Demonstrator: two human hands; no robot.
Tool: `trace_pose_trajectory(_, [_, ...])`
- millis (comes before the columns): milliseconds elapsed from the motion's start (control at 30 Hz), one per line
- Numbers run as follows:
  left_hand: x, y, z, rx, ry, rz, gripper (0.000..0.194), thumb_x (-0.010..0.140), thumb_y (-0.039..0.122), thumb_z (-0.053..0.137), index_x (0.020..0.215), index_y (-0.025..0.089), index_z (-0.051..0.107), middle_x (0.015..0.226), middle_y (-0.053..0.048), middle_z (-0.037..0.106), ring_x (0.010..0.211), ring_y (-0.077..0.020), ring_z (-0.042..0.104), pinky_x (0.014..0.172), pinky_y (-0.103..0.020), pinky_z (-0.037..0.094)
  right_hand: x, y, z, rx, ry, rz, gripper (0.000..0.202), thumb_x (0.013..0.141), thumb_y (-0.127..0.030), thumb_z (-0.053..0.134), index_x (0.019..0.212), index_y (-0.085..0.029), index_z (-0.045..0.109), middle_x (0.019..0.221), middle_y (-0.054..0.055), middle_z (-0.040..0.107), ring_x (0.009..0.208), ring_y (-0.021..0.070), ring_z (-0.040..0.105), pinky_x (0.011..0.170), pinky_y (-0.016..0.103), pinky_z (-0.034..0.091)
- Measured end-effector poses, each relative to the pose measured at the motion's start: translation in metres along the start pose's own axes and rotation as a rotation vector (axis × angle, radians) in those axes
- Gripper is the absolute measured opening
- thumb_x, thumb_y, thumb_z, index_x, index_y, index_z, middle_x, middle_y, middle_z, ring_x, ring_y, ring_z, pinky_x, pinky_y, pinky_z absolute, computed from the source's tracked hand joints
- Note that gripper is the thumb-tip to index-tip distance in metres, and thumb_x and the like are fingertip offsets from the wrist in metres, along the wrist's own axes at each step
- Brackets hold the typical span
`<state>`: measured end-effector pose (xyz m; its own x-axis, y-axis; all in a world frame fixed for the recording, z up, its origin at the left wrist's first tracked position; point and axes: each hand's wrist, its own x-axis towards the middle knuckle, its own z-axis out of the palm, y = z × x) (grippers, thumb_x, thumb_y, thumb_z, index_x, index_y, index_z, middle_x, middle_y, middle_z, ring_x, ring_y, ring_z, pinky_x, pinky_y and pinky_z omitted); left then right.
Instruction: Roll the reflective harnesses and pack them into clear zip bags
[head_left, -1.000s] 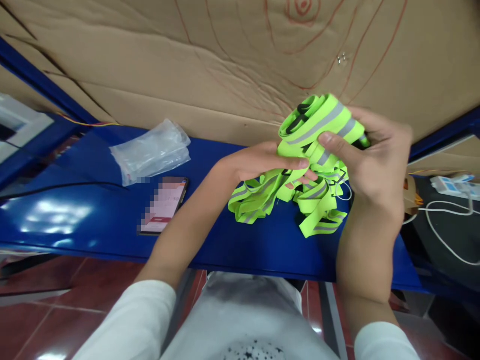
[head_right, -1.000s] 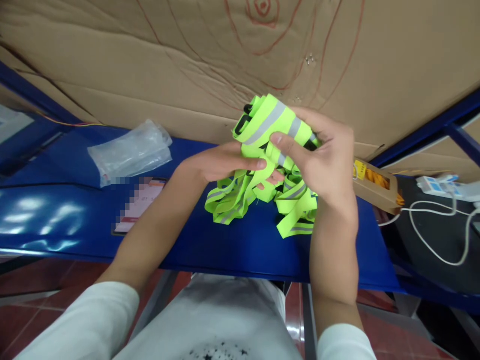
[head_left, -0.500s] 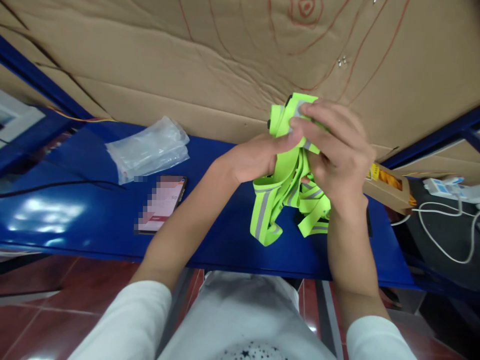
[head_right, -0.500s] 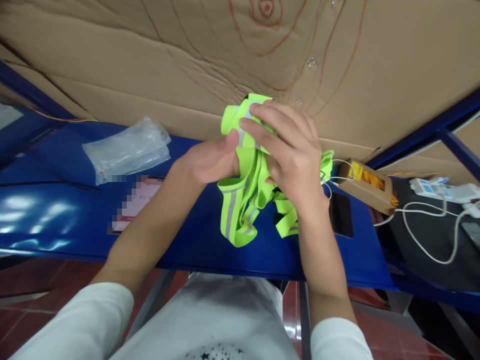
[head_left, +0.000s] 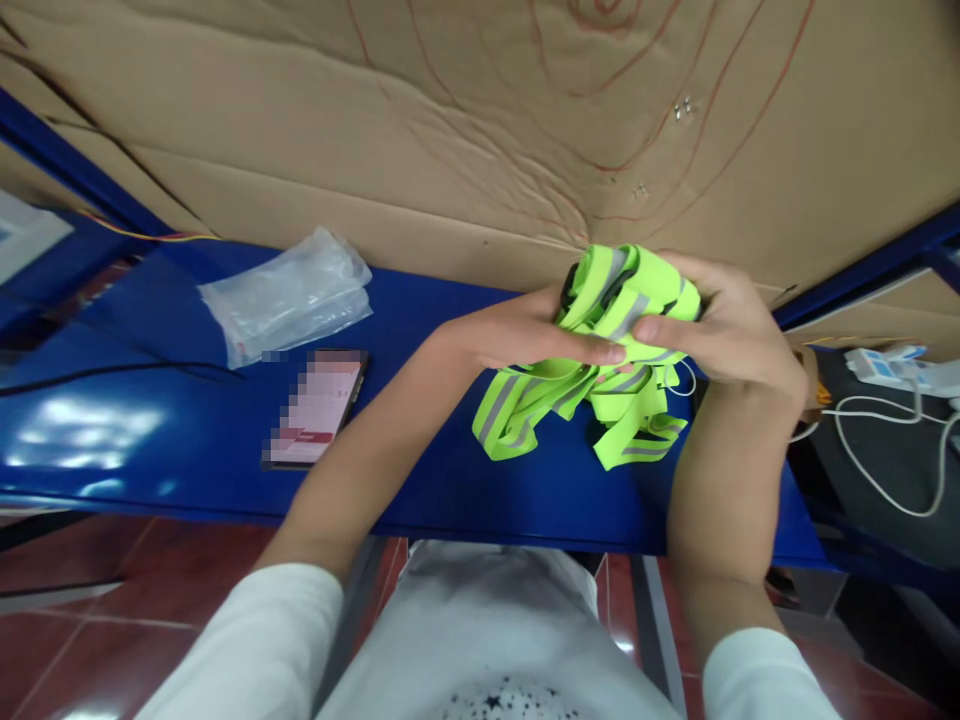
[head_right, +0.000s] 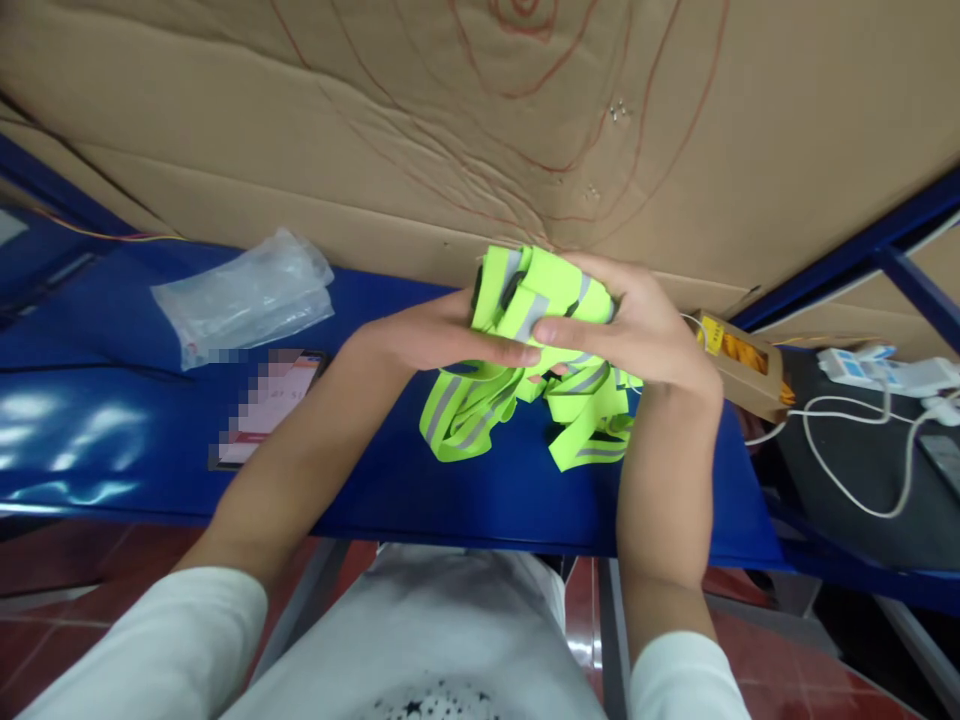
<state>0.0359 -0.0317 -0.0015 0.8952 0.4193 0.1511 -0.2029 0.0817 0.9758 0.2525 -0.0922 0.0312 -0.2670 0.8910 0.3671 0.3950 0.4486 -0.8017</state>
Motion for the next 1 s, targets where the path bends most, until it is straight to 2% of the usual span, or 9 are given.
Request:
trace_pose_trajectory(67, [-0.001, 0.000, 0.001, 0.012, 0.020, 0.017, 0.033, 0.076, 0.035, 0.090, 0.101, 0.017, 0.077, 0.097, -0.005, 0.079, 0.095, -0.0266, 0.076, 0.088, -0.043, 0.061, -0.002, -0.008, 0.004, 0.087, -0.013, 0.067, 0.048, 0.070, -0.040, 0.093, 0.114, -0.027, 0.077, 0.085, -0.004, 0.076, 0.067, 0.0147, 0.070, 0.062, 0.027, 0.062])
trace_pose_trajectory(167, [0.000, -0.002, 0.000, 0.006, 0.084, 0.029, 0.036, 0.073, 0.034, 0.091, 0.101, 0.017, 0.077, 0.096, -0.005, 0.078, 0.096, -0.0291, 0.076, 0.090, -0.046, 0.060, -0.004, -0.024, 0.013, 0.050, 0.018, 0.049, 0.053, 0.063, -0.032, 0.098, 0.112, -0.023, 0.077, 0.082, -0.003, 0.074, 0.064, 0.0143, 0.068, 0.061, 0.027, 0.061])
trace_pose_trajectory(300, [0.002, -0.006, -0.005, -0.082, 0.102, 0.047, 0.042, 0.072, 0.038, 0.092, 0.104, 0.016, 0.078, 0.101, -0.007, 0.079, 0.101, -0.0308, 0.076, 0.093, -0.045, 0.059, -0.007, -0.037, 0.021, -0.179, 0.173, -0.113, 0.042, 0.077, -0.031, 0.089, 0.117, -0.026, 0.077, 0.107, -0.001, 0.076, 0.094, 0.0221, 0.075, 0.086, 0.036, 0.065])
trace_pose_trajectory(400, [0.004, -0.007, -0.008, -0.088, 0.039, 0.014, 0.047, 0.072, 0.040, 0.093, 0.109, 0.016, 0.077, 0.107, -0.009, 0.079, 0.108, -0.0306, 0.074, 0.096, -0.042, 0.059, -0.009, -0.035, 0.021, -0.324, 0.352, -0.230, 0.041, 0.084, -0.032, 0.083, 0.124, -0.029, 0.075, 0.125, 0.001, 0.075, 0.118, 0.0277, 0.071, 0.106, 0.042, 0.059])
trace_pose_trajectory(467, [0.006, -0.009, -0.005, -0.076, 0.007, -0.029, 0.048, 0.072, 0.035, 0.094, 0.112, 0.015, 0.076, 0.108, -0.010, 0.079, 0.107, -0.0292, 0.074, 0.095, -0.039, 0.059, -0.009, -0.030, 0.019, -0.444, 0.448, -0.296, 0.043, 0.086, -0.030, 0.081, 0.128, -0.030, 0.073, 0.127, 0.001, 0.075, 0.121, 0.0292, 0.069, 0.110, 0.045, 0.056])
trace_pose_trajectory(533, [0.009, -0.012, -0.001, -0.117, 0.046, -0.035, 0.046, 0.072, 0.031, 0.093, 0.110, 0.013, 0.075, 0.104, -0.010, 0.079, 0.100, -0.0274, 0.075, 0.092, -0.038, 0.059, -0.007, -0.023, 0.016, -0.553, 0.484, -0.340, 0.046, 0.088, -0.024, 0.075, 0.133, -0.033, 0.070, 0.131, -0.001, 0.073, 0.124, 0.0288, 0.068, 0.114, 0.046, 0.054])
trace_pose_trajectory(667, [0.014, -0.016, 0.006, -0.253, 0.204, 0.025, 0.041, 0.072, 0.032, 0.093, 0.103, 0.014, 0.074, 0.096, -0.006, 0.078, 0.086, -0.0225, 0.075, 0.082, -0.033, 0.058, 0.001, -0.005, 0.016, -0.712, 0.423, -0.394, 0.052, 0.096, -0.016, 0.056, 0.141, -0.041, 0.063, 0.142, -0.004, 0.067, 0.136, 0.0246, 0.061, 0.120, 0.043, 0.048])
trace_pose_trajectory(833, [0.014, -0.011, 0.008, -0.280, 0.194, 0.080, 0.060, 0.076, 0.063, 0.085, 0.114, 0.019, 0.072, 0.106, -0.007, 0.077, 0.106, -0.0282, 0.073, 0.086, -0.034, 0.057, 0.011, 0.007, 0.028, -0.910, 0.397, -0.523, 0.057, 0.093, -0.003, 0.052, 0.142, -0.030, 0.062, 0.141, 0.001, 0.068, 0.133, 0.0247, 0.062, 0.109, 0.046, 0.050])
trace_pose_trajectory(1000, [0.018, -0.012, 0.011, -0.297, 0.354, 0.077, 0.053, 0.082, 0.053, 0.085, 0.119, 0.018, 0.071, 0.110, -0.007, 0.077, 0.108, -0.0258, 0.073, 0.092, -0.035, 0.057, 0.014, 0.007, 0.029, -0.704, 0.166, -0.349, 0.056, 0.093, -0.013, 0.059, 0.146, -0.031, 0.060, 0.151, 0.004, 0.060, 0.143, 0.0291, 0.054, 0.120, 0.052, 0.043])
